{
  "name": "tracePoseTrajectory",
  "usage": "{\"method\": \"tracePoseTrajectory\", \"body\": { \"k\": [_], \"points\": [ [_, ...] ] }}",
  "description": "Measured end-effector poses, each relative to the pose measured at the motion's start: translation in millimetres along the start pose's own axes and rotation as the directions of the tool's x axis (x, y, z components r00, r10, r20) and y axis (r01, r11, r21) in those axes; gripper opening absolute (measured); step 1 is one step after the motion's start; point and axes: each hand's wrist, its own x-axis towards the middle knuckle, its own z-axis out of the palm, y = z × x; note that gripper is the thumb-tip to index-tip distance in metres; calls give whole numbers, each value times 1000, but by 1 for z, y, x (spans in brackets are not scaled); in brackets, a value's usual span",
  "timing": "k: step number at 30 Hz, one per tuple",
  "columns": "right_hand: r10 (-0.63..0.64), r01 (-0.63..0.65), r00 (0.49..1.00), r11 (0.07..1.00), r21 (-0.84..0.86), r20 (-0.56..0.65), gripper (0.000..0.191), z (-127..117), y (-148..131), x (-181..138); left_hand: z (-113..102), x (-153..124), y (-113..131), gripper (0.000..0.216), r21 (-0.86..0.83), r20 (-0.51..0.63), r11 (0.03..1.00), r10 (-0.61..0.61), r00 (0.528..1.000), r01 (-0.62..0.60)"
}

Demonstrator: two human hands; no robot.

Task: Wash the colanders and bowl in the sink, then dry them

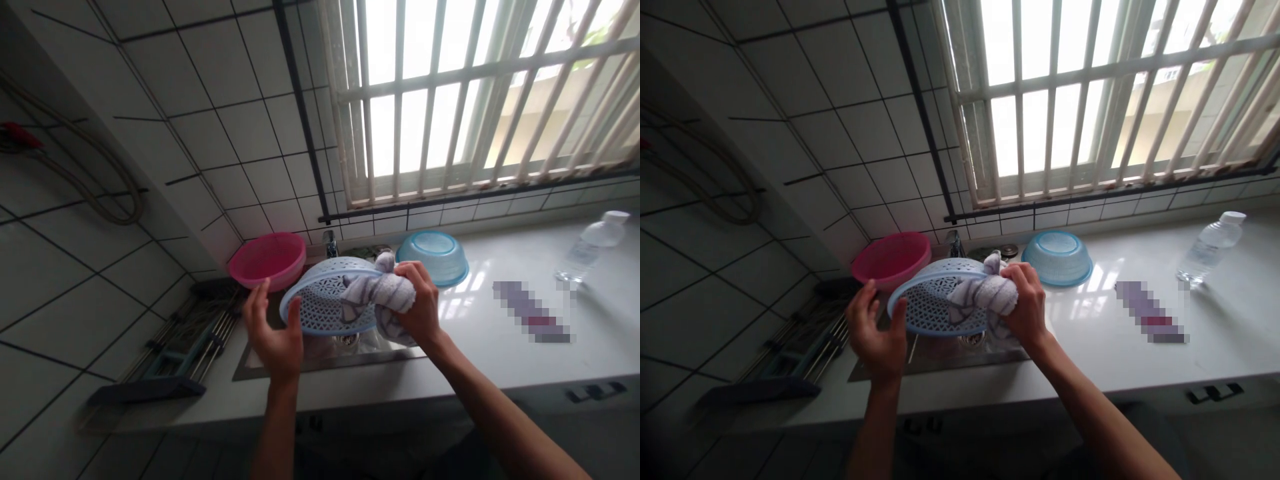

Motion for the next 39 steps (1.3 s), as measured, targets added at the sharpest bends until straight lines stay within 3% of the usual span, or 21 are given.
{"method": "tracePoseTrajectory", "body": {
  "k": [1,2,3,5,7,8,10,13,15,17,19,20,22,25,27,30,32,35,37,39],
  "points": [
    [-32,30,998,999,-34,-58,20,-2,-2,0,-2,-11,11,65,-80,-82,995,-59,995,53],
    [-66,60,993,996,-65,-99,20,-5,-3,0,-4,-21,22,60,-204,-80,969,-161,984,141],
    [-103,92,987,992,-88,-122,20,-6,-5,-1,-5,-28,33,54,-322,33,910,-266,964,262],
    [-191,183,977,979,-87,-96,20,-8,-10,-7,-2,-33,50,62,-452,353,724,-392,850,521],
    [-272,272,962,962,-11,13,27,-8,-19,-15,3,-27,58,67,-492,496,585,-419,760,644],
    [-298,294,951,955,46,89,31,-9,-23,-19,5,-21,59,63,-504,505,554,-433,747,662],
    [-309,266,910,947,180,276,39,-13,-30,-25,4,-8,56,48,-503,478,549,-468,743,668],
    [-237,35,845,919,392,480,45,-25,-25,-26,-14,4,49,43,-437,467,606,-478,744,664],
    [-58,-176,896,863,474,440,44,-38,-10,-20,-35,5,44,51,-383,464,671,-454,760,635],
    [224,-361,925,773,522,308,40,-51,8,-8,-55,2,39,60,-320,467,747,-411,783,583],
    [417,-482,873,659,577,254,38,-59,26,9,-71,-1,33,67,-273,487,811,-348,801,518],
    [444,-511,854,612,604,273,38,-60,33,19,-75,-2,30,69,-259,493,832,-324,808,491],
    [441,-522,846,575,630,299,37,-54,44,37,-76,-4,27,69,-231,497,861,-296,816,453],
    [379,-517,856,621,590,351,46,-27,52,56,-60,-9,28,67,-181,502,881,-299,812,436],
    [340,-529,845,650,546,414,52,-3,52,62,-42,-13,30,69,-178,551,861,-314,774,476],
    [315,-557,796,714,424,516,59,27,46,65,-15,-19,28,69,-197,684,810,-289,669,552],
    [285,-536,759,785,312,586,57,40,39,66,0,-20,19,62,-202,714,806,-267,647,556],
    [233,-438,769,870,225,595,45,50,26,66,13,-19,-2,47,-230,644,826,-267,717,514],
    [186,-340,829,917,210,528,36,53,16,66,21,-17,-13,39,-239,524,838,-314,792,491],
    [85,-211,886,949,233,456,36,55,3,62,28,-13,-16,37,-271,433,824,-357,827,498]
  ]
}}
